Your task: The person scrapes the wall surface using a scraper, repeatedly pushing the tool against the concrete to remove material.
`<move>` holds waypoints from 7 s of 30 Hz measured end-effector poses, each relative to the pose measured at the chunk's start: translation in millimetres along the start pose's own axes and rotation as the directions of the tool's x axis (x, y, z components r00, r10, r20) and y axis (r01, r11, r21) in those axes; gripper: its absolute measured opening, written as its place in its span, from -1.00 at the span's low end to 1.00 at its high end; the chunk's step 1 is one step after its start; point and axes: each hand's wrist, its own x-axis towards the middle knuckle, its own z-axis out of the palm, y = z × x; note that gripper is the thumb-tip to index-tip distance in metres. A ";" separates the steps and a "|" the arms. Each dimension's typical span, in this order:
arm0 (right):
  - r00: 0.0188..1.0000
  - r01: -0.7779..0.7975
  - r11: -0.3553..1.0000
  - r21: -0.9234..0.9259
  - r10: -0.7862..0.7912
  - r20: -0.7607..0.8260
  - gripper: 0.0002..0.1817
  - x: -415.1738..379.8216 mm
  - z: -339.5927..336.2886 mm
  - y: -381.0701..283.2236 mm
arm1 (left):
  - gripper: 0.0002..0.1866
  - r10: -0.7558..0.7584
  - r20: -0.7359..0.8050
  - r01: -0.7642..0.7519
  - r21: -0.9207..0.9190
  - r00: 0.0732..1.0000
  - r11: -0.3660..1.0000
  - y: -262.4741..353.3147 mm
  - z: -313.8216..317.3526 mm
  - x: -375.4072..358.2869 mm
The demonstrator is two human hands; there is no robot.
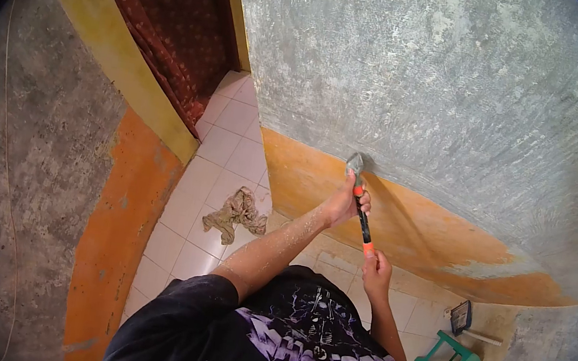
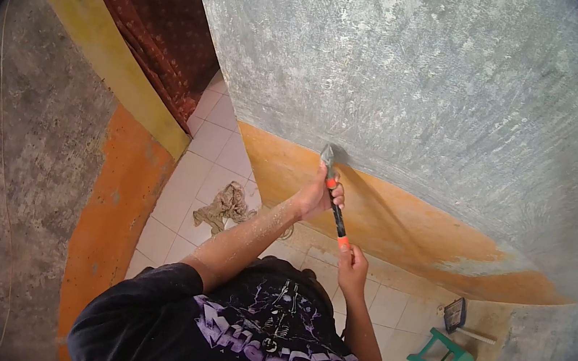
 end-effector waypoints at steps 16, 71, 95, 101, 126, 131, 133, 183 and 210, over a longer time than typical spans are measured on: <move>0.999 0.008 0.998 -0.065 -0.010 -0.036 -0.67 0.4 -4.3 -1.7 | -0.37 -0.064 0.032 0.064 -0.002 0.997 0.998 2.8 -3.0 -0.8; 0.999 -0.010 0.997 -0.071 0.006 -0.048 -0.65 4.8 19.5 -6.5 | -0.35 -0.071 -0.067 0.071 0.006 0.995 0.997 22.7 -6.5 -8.7; 0.992 0.004 0.996 -0.094 -0.015 -0.122 -0.66 -1.1 37.2 3.4 | -0.37 -0.107 -0.070 0.107 -0.007 0.992 0.994 27.5 -10.1 -14.0; 0.986 0.034 0.989 -0.142 -0.056 -0.156 -0.67 -7.7 66.1 -0.4 | -0.37 -0.104 -0.089 0.107 0.022 0.991 0.994 35.3 -19.9 -20.3; 0.989 0.012 0.988 -0.152 -0.034 -0.144 -0.66 -7.1 73.1 3.7 | -0.38 -0.053 -0.120 0.052 -0.013 0.991 0.999 39.1 -17.5 -25.2; 0.983 0.058 0.956 -0.288 -0.106 -0.153 -0.66 -4.6 67.2 -2.2 | -0.37 -0.031 -0.082 0.028 -0.036 0.996 0.999 34.5 -22.0 -21.4; 0.982 0.053 0.969 -0.241 -0.094 -0.162 -0.66 -2.4 71.1 -1.2 | -0.37 -0.039 -0.111 0.037 -0.016 0.993 0.999 41.1 -18.0 -22.9; 0.993 0.034 0.962 -0.272 -0.064 -0.103 -0.63 12.0 97.2 -25.6 | -0.35 -0.003 -0.134 -0.005 -0.054 0.991 0.999 73.2 -45.3 -38.9; 0.987 0.105 0.951 -0.289 -0.136 -0.089 -0.65 19.5 135.8 -27.7 | -0.36 0.039 -0.200 -0.053 -0.062 0.979 0.997 99.9 -60.5 -52.6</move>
